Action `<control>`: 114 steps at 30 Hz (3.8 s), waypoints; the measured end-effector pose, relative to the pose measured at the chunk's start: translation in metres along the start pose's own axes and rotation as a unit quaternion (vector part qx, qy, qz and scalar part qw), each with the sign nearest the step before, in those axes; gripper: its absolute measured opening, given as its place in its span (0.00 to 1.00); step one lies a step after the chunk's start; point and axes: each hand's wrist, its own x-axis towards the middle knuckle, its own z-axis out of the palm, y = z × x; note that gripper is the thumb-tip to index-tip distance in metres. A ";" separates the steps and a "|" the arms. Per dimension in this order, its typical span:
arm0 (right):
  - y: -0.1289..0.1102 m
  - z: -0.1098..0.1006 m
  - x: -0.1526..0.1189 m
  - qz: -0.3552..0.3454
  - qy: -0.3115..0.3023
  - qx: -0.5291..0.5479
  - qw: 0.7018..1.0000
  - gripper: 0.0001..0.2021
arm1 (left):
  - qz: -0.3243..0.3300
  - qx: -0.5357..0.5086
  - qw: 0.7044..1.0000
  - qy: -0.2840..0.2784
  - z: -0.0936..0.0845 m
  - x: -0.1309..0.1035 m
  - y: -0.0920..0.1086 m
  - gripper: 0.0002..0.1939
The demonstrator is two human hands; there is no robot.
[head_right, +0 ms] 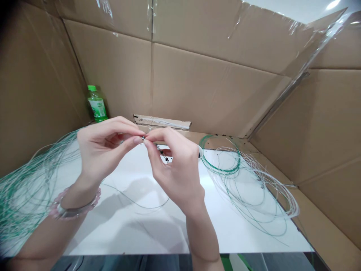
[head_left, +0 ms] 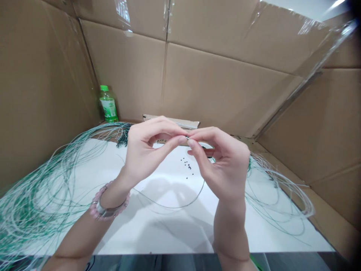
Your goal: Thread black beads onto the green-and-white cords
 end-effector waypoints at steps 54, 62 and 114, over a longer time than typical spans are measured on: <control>-0.001 0.008 0.002 0.126 -0.034 0.259 0.957 0.05 | 0.191 0.093 0.977 0.019 -0.005 0.001 -0.007 0.03; -0.006 0.000 0.001 0.042 0.018 0.061 0.997 0.05 | 0.052 0.064 0.994 -0.074 -0.013 0.006 0.003 0.06; 0.008 -0.015 0.008 0.087 -0.067 0.002 0.994 0.03 | -0.015 0.077 0.995 -0.062 -0.003 0.002 -0.005 0.08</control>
